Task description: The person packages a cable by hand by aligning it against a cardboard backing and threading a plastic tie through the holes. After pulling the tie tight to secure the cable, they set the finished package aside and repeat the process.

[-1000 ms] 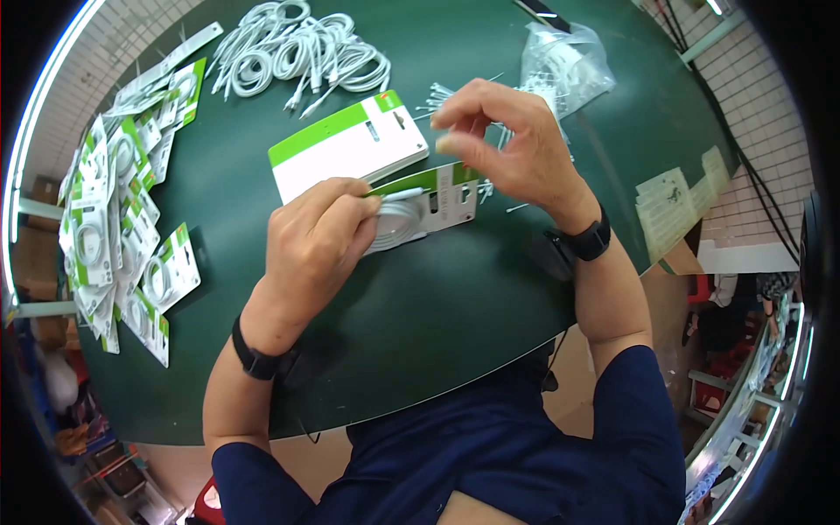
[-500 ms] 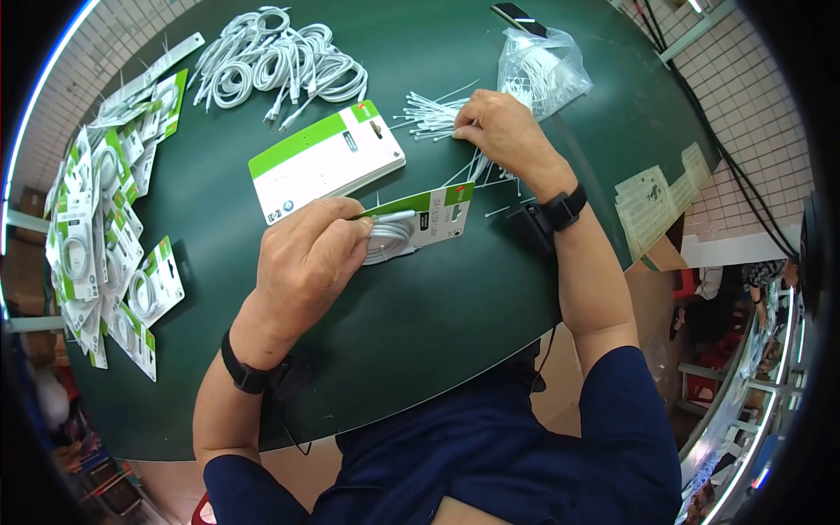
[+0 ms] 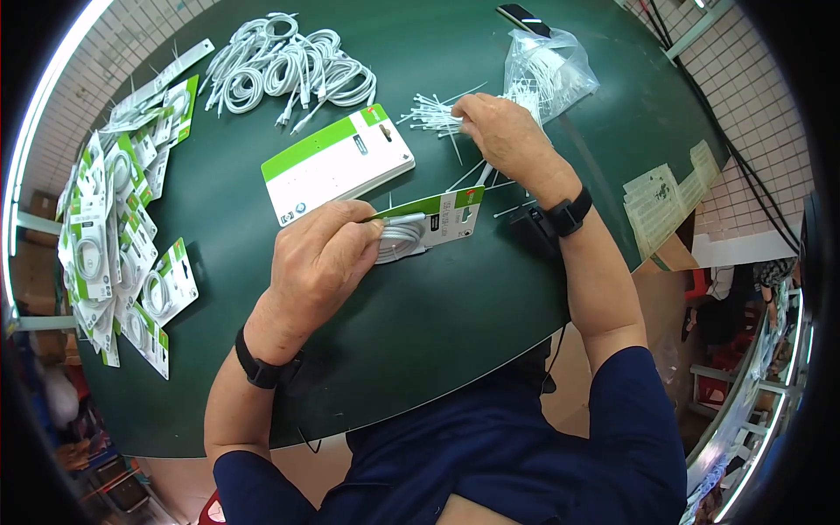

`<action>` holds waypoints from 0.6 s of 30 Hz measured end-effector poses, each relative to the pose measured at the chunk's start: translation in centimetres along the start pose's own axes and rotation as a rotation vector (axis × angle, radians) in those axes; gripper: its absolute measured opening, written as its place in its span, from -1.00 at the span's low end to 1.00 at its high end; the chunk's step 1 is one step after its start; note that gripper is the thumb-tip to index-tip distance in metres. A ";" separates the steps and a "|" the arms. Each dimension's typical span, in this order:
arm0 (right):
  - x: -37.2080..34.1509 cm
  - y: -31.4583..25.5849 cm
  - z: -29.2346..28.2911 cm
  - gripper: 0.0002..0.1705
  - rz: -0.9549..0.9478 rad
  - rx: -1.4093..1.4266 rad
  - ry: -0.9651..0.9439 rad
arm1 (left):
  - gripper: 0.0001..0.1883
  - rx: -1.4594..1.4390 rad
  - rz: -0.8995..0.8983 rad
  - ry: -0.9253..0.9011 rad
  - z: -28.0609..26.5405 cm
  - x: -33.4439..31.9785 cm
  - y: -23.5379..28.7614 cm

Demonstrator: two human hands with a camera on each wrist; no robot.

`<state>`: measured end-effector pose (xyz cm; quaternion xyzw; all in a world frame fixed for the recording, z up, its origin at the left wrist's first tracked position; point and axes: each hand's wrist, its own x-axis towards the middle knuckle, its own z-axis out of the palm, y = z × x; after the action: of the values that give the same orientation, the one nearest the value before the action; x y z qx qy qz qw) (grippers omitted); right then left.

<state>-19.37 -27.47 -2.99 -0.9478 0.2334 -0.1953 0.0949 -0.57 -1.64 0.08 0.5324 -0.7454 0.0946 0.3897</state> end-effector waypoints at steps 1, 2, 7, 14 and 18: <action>-0.1 0.1 0.0 -0.87 -0.002 -0.017 0.008 | -0.76 -0.001 0.000 -0.001 0.0 0.0 0.0; -0.1 0.2 -0.1 -0.86 -0.006 -0.035 0.016 | -0.76 -0.001 -0.001 -0.001 0.1 -0.1 -0.1; -0.1 0.1 -1.2 -0.86 0.032 -0.081 0.114 | -0.76 -0.012 0.002 -0.003 0.0 0.0 0.1; 0.5 -2.2 -4.0 -0.87 0.194 0.534 0.211 | -0.72 -0.021 0.041 0.005 -0.3 0.2 0.4; 0.3 -3.7 -4.3 -0.84 0.352 0.978 0.060 | -0.76 -0.003 0.093 -0.009 -0.2 0.2 0.4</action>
<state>-19.42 -24.77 1.95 -0.7329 0.2735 -0.2899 0.5514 -0.82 -1.49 0.50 0.4971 -0.7714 0.1092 0.3821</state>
